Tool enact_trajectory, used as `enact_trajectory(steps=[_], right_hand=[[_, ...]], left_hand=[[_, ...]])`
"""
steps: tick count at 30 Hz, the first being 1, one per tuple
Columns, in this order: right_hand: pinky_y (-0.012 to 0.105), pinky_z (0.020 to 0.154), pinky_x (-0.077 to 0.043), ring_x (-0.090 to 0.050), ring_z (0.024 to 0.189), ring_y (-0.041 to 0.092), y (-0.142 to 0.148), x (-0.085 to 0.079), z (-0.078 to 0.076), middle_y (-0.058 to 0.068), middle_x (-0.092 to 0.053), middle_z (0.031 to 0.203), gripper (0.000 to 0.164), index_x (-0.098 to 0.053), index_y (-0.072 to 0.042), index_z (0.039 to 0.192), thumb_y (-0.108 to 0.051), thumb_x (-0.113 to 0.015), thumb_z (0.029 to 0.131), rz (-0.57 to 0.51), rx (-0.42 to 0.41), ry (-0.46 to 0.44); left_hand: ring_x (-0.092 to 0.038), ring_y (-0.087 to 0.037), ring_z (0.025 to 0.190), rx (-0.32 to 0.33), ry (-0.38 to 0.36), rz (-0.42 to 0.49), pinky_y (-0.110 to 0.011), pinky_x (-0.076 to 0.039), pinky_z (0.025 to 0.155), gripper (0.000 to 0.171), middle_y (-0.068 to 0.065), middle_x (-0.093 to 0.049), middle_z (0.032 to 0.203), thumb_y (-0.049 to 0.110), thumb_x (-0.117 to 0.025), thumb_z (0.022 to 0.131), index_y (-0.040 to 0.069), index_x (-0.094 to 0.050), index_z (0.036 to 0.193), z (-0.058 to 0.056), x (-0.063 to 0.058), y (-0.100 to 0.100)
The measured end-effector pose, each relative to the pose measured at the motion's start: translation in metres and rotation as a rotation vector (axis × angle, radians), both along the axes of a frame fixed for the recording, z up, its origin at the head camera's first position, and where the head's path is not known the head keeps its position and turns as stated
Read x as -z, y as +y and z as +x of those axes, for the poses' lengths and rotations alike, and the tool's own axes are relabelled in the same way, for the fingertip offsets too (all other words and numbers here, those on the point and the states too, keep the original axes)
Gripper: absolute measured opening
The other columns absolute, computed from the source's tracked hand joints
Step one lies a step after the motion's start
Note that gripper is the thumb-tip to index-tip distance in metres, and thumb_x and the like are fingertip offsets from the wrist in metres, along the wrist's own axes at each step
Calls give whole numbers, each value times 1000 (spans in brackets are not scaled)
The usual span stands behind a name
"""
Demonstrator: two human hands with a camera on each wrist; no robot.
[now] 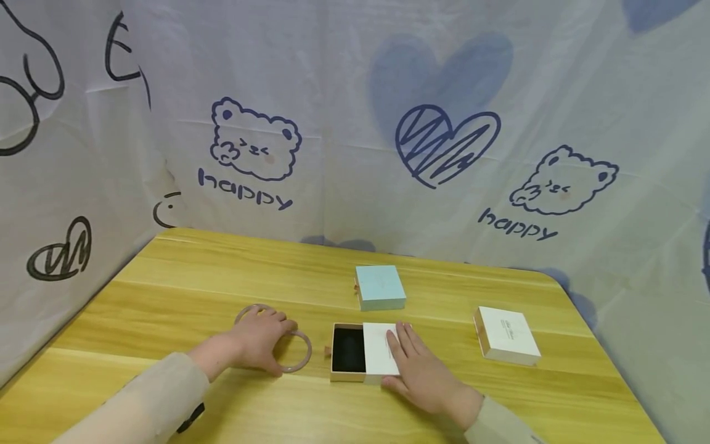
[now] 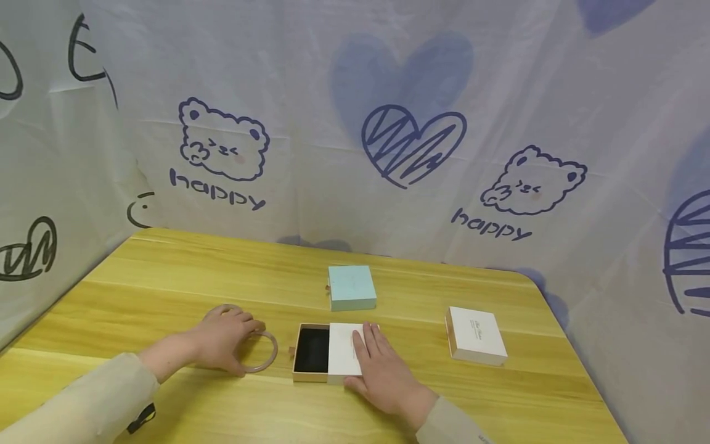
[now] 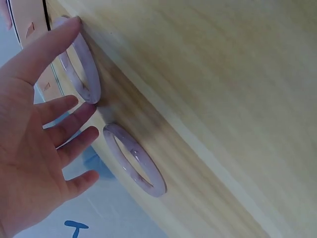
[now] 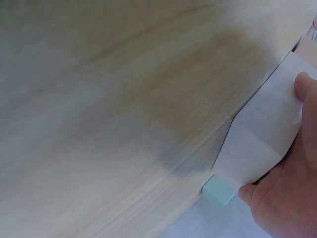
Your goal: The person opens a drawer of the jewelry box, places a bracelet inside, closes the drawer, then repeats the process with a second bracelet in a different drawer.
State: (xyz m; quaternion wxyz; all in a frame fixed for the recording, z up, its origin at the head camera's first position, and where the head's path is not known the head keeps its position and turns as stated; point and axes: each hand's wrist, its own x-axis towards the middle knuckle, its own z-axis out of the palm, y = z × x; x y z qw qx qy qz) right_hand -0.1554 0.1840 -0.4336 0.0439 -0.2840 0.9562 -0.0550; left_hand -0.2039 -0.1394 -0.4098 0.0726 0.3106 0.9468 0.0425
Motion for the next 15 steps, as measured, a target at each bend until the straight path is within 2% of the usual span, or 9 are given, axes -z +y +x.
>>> enact_trajectory(steps=[7,15], right_hand=[[48,115,-20,-15,142,42,0,2,-1,30,-14,152,76,-20,6,146,-48,-40,96,1,-4,0],[48,115,-19,-15,142,42,1,2,0,31,-14,151,76,-20,8,145,-46,-42,96,-3,-7,-6]], left_hand=[[-55,-32,108,18,22,33,-56,-34,101,68,-7,-62,109,49,-79,62,8,-63,113,-2,6,1],[-55,-31,107,-10,39,59,-54,-36,101,66,-8,-62,107,49,-76,62,6,-64,111,-4,8,1]])
